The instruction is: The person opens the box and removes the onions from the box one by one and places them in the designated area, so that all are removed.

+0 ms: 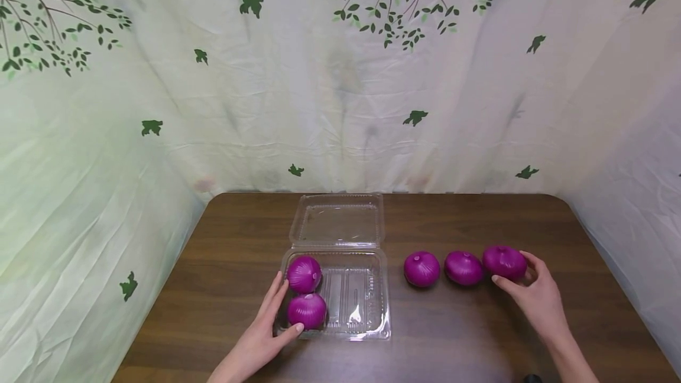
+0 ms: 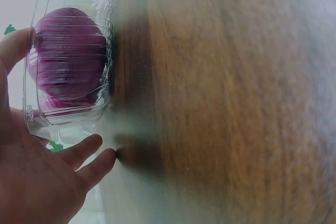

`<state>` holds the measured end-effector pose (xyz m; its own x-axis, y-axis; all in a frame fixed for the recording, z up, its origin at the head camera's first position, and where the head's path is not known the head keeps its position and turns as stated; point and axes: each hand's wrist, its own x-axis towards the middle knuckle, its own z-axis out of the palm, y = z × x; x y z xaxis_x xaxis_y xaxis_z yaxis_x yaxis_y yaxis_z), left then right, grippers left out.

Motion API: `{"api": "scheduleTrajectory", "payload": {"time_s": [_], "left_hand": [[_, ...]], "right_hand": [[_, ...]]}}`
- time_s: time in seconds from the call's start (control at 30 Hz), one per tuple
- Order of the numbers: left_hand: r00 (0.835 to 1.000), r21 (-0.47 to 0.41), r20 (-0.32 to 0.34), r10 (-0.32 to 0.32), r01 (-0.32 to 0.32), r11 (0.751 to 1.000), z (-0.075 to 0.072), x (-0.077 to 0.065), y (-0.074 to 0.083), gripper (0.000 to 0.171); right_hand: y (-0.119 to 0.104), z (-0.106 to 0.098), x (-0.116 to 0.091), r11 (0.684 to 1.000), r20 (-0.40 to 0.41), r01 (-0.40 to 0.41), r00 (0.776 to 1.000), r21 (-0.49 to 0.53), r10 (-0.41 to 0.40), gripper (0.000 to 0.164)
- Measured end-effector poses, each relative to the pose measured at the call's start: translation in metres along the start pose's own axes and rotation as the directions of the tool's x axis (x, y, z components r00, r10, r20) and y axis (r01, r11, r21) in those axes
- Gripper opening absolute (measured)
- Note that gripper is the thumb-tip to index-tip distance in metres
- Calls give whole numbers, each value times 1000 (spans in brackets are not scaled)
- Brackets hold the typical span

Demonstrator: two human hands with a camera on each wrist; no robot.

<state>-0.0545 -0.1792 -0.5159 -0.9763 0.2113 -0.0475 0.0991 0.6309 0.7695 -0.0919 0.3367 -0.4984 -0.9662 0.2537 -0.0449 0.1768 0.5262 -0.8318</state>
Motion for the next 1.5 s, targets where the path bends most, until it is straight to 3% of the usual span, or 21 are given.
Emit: {"api": "scheduleTrajectory", "payload": {"time_s": [0.53, 0.93, 1.5], "left_hand": [[1000, -6, 7, -12, 12, 1000, 0, 0, 2, 93], [1000, -5, -4, -9, 9, 1000, 0, -1, 2, 93], [1000, -5, -7, -8, 8, 1000, 1, 0, 1, 92]], "right_hand": [[26, -6, 9, 996, 94, -64, 993, -59, 69, 94], [25, -16, 15, 994, 236, -95, 966, -54, 105, 101], [25, -13, 14, 995, 246, -83, 965, -49, 93, 102]]}}
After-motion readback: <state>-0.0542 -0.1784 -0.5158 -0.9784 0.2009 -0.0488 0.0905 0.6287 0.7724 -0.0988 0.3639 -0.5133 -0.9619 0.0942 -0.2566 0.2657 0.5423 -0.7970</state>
